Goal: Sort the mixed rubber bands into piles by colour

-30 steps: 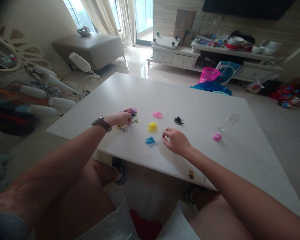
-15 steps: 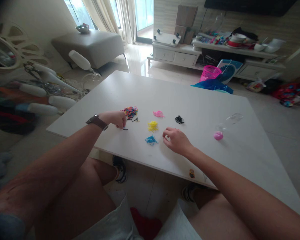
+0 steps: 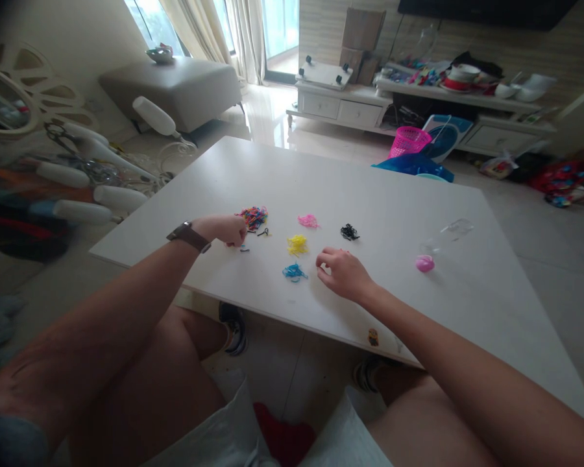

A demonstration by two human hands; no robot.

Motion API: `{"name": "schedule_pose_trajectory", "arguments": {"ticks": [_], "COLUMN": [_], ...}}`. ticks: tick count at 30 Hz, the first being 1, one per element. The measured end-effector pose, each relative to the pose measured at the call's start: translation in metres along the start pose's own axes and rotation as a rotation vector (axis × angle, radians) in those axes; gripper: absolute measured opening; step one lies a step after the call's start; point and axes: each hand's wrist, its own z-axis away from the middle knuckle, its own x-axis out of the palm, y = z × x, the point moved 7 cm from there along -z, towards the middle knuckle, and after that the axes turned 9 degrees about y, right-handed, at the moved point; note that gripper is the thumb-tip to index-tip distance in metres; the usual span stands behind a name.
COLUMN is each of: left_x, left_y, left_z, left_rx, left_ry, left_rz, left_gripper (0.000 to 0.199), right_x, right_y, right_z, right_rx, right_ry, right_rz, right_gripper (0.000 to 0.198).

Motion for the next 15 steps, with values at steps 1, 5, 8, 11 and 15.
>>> {"name": "schedule_pose_trajectory", "arguments": {"ticks": [1, 5, 8, 11, 15], "left_x": [-0.001, -0.007, -0.009, -0.005, 0.005], "left_y": [0.003, 0.012, 0.01, 0.003, -0.005], "left_z": [0.003, 0.01, 0.007, 0.001, -0.002], "left_rx": [-0.006, -0.024, -0.047, -0.052, -0.022], "left_ry": [-0.037, -0.067, -0.017, -0.007, -0.053], "left_rz": [-0.018, -0.062, -0.092, -0.062, -0.028], "left_gripper": [0.004, 0.01, 0.02, 0.03, 0.037], "right_x": [0.0, 0.001, 0.001, 0.002, 0.003], "right_y": [0.0, 0.0, 0.001, 0.001, 0.002], "right_z": [0.0, 0.0, 0.001, 0.001, 0.001], "right_rx": [0.001, -0.003, -0.012, -0.02, -0.028], "right_ry": [-0.001, -0.003, -0.005, -0.006, -0.008], "right_rz": [0.001, 0.001, 0.003, 0.002, -0.002], "right_gripper": [0.01, 0.011, 0.011, 0.011, 0.011]}}
